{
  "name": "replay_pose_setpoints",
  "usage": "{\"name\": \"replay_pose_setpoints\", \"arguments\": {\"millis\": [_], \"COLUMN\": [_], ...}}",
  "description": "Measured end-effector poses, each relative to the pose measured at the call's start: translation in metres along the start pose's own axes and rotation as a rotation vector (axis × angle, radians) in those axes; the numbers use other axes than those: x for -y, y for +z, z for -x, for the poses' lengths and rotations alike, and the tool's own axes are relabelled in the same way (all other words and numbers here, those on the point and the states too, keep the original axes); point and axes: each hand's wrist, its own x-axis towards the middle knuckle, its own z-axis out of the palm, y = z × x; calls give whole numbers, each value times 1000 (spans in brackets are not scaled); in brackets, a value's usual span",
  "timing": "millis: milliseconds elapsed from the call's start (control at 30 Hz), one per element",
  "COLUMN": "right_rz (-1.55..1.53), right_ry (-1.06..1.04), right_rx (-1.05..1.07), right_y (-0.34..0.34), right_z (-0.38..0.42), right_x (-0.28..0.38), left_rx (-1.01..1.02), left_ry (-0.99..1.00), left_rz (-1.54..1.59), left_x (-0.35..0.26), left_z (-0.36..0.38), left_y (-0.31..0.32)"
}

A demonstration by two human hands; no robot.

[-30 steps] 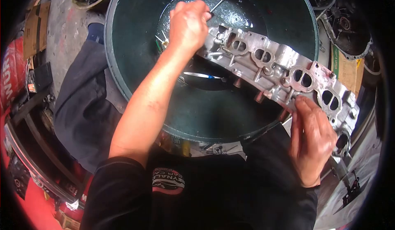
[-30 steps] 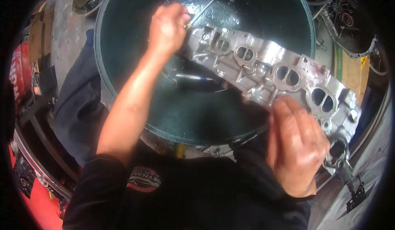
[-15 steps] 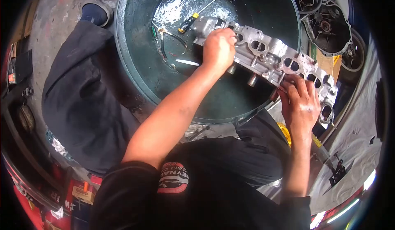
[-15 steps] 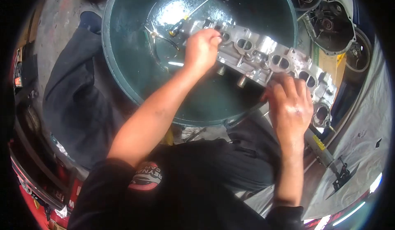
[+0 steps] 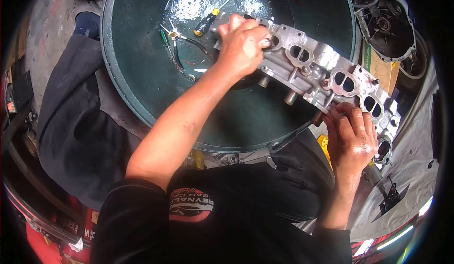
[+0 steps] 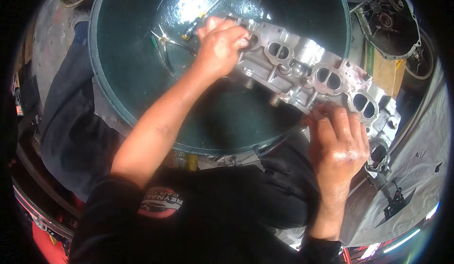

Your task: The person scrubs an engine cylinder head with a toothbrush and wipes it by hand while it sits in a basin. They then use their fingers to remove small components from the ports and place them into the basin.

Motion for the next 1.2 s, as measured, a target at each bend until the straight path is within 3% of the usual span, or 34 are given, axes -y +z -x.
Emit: {"name": "replay_pose_setpoints", "arguments": {"millis": [233, 533, 633, 767, 867, 1000, 1200], "right_rz": [-8, -10, -18, -19, -37, -24, -19], "right_ry": [3, 10, -12, 10, -6, 7, 22], "right_rx": [-1, 0, -22, 2, -35, -14, 7], "right_y": [-1, 0, 1, -2, 1, 0, -4], "right_z": [-2, -3, -2, -1, -1, -1, 0], "right_x": [0, -3, 1, -4, -1, -2, 1], "left_rx": [-42, -35, -90, -108, -128, -130, -133], "left_ry": [67, -70, 60, -34, 66, -31, 27], "left_rz": [-38, -41, -32, -43, 7, -52, -130], "left_x": [1, -9, -20, -6, -22, -13, -14], "left_z": [1, 7, -3, 11, -4, 9, 10], "left_y": [6, 2, 7, 10, 10, 8, 7]}}
